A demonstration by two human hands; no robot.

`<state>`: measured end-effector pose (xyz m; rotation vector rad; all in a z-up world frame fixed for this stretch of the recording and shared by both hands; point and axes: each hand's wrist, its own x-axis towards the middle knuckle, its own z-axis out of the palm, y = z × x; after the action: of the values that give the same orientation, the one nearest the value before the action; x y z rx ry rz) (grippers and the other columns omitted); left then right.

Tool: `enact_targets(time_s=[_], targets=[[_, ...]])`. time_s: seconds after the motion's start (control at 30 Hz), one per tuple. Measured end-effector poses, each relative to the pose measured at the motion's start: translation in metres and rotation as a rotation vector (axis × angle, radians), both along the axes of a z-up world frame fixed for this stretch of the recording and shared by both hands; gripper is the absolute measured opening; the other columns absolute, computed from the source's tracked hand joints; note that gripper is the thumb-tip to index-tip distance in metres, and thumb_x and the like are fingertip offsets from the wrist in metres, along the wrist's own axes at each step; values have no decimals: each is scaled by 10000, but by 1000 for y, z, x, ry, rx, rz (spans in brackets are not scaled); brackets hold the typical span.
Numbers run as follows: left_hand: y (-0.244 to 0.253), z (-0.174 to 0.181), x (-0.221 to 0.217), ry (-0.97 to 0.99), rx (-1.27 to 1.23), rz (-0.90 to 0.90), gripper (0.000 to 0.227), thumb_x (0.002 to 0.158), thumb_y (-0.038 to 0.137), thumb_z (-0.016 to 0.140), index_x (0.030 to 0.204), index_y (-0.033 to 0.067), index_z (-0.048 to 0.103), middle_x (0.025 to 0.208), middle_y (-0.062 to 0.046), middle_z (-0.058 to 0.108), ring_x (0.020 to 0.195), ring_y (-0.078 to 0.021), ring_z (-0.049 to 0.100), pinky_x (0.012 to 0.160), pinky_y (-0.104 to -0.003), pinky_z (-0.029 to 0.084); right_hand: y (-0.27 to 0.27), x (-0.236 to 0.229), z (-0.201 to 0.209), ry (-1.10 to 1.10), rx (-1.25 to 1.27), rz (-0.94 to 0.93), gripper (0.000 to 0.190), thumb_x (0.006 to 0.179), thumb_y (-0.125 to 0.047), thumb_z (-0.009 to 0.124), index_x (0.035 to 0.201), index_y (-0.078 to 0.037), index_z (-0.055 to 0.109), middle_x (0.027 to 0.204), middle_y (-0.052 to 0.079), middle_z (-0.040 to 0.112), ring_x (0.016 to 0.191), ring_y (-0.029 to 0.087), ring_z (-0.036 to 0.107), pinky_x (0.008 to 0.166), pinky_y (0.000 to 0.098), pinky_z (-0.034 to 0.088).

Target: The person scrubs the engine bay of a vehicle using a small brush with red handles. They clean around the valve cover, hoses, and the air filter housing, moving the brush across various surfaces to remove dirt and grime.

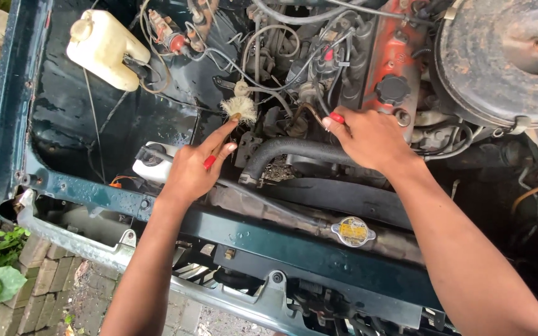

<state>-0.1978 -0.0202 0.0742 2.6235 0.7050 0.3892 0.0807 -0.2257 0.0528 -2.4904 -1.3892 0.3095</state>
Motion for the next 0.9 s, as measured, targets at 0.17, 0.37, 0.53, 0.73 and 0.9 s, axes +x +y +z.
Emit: enact_targets(time_s=[0.17,0.37,0.53,0.73,0.9], targets=[[-31,4,9,-59,92,-37,425,1017,411,602,1433,328,624,501,-58,630,458,-293,660,616,-414,589,-1,0,1,-2,18,8,450,1114,-536,373,1100,-231,704,727,67,716,776,364,739,834,504,546],[-27,-26,12,-123,273,-103,382,1032,404,593,1403,326,642,425,-32,531,368,-261,575,492,-366,533,-1,0,-1,-13,45,16,439,1119,-524,382,1077,-227,703,709,70,706,754,370,733,802,496,548],[-28,-24,12,-149,247,-111,369,1041,394,583,1394,305,642,416,-38,508,356,-266,554,464,-373,510,-1,-1,2,-15,75,24,447,1126,-521,384,1082,-217,708,696,68,699,728,361,727,781,490,552],[-29,-24,12,-170,177,-110,358,1031,353,608,1377,271,654,420,-13,492,366,-265,559,482,-370,518,-2,2,0,4,83,34,462,1124,-542,368,1014,-222,683,661,64,669,705,360,715,770,484,548],[-32,-14,13,-143,165,-93,355,1030,365,609,1367,268,661,434,-8,484,391,-282,575,508,-386,532,-1,4,-1,-8,80,29,455,1124,-541,375,992,-230,680,636,44,659,676,336,711,750,467,546]])
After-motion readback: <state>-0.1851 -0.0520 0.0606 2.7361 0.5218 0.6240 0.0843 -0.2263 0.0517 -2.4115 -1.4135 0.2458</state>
